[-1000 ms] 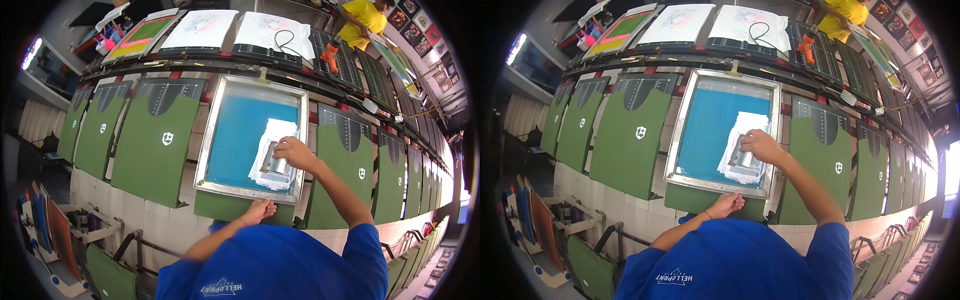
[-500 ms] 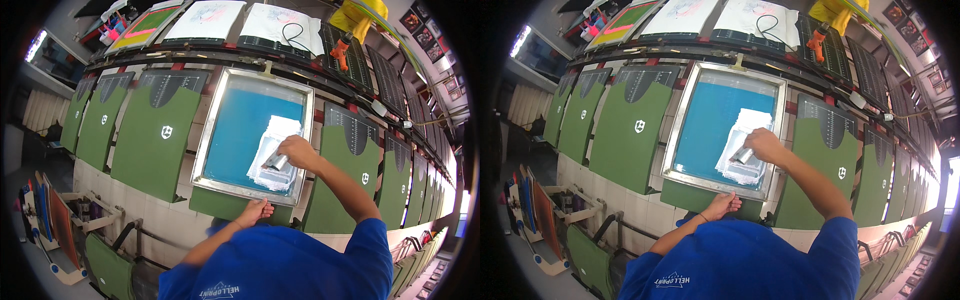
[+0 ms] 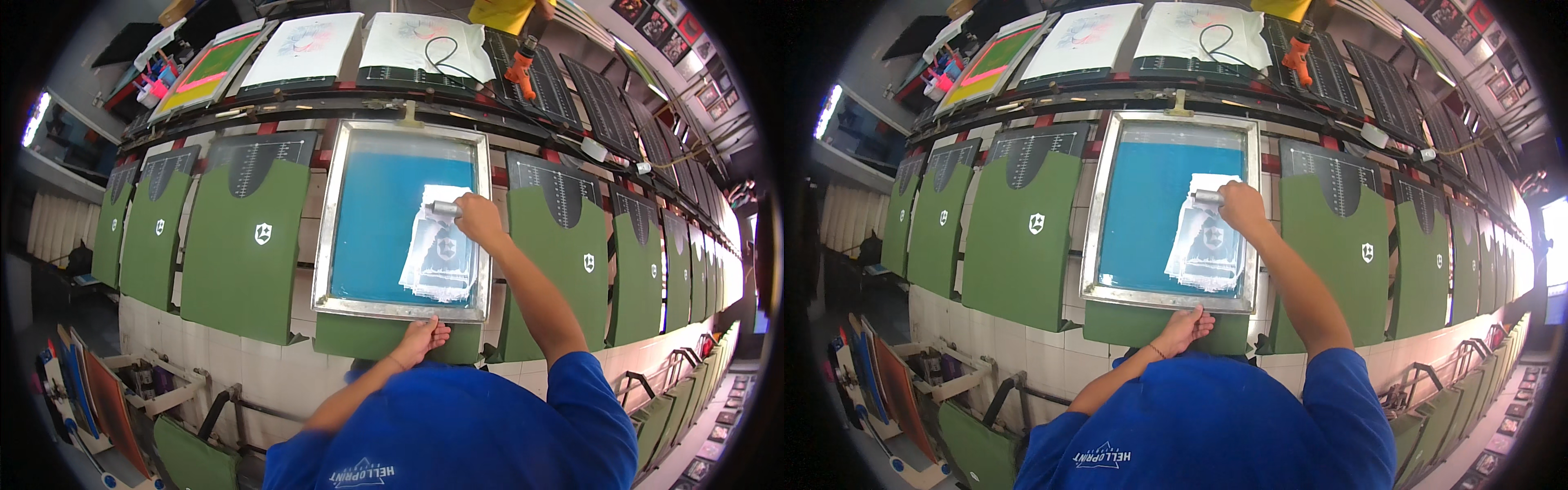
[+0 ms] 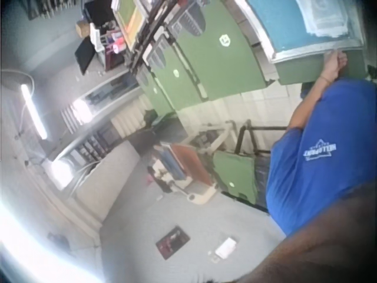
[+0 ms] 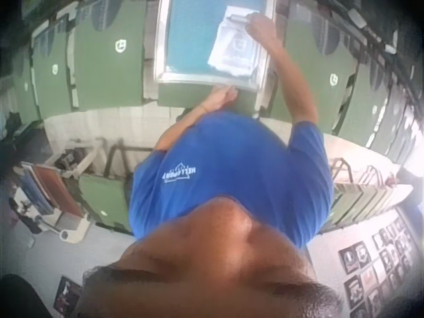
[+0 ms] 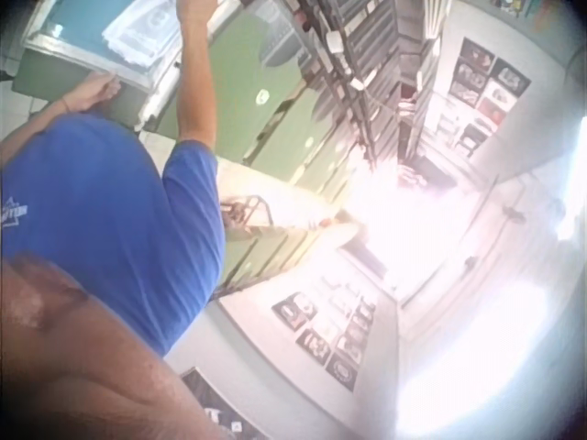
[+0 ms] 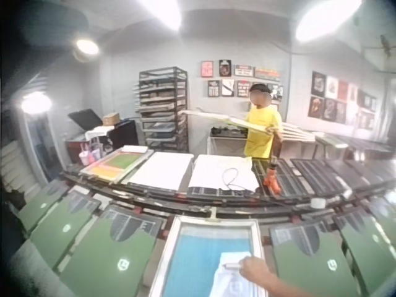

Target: The person performs screen printing by repeatedly lowering a screen frame onto a garment, applying ink with a squeegee, and lifting the frame. The person works at a multi-station table, handling the screen and squeegee to transfer the design onto the fabric.

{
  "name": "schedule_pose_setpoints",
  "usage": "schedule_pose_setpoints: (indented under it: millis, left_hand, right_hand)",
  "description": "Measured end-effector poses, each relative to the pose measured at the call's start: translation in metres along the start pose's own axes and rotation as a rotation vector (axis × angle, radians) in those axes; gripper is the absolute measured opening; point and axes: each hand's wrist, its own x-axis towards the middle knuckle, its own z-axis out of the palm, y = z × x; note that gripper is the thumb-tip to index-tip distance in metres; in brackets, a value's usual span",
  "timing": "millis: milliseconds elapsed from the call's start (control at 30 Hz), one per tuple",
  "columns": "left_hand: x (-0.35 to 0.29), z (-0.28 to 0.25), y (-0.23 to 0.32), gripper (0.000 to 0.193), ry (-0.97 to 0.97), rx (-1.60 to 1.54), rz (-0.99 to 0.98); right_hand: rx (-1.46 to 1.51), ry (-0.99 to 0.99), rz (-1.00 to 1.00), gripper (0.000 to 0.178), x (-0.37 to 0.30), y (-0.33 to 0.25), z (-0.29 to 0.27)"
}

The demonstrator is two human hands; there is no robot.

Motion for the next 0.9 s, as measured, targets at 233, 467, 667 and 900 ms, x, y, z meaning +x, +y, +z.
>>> schedule_pose_setpoints:
  millis: [233,467,667,900]
  left_hand:
    - [0.004,-0.004,0.001,0.041,-0.010,0.018,-0.015]
    - [-0.022,-0.011,0.044,0.042,-0.102,0.643,-0.125]
    - [-0.082,0.031,0.078,0.033,0.262,1.572,1.182]
    - [0.005,0.034,0.129,0.028,0.032,1.689,1.408]
  right_hand:
    - [0.067,0.013,0.029,0.020,-0.090,-0.029,0.012]
    - [0.165,0.089,0.027,0.032,-0.170,-0.072,0.014]
    - [0.152,0.204,0.076,0.036,-0.189,-0.084,0.037]
    - [0.076,0.284,0.062,0.027,-0.129,-0.050,0.047]
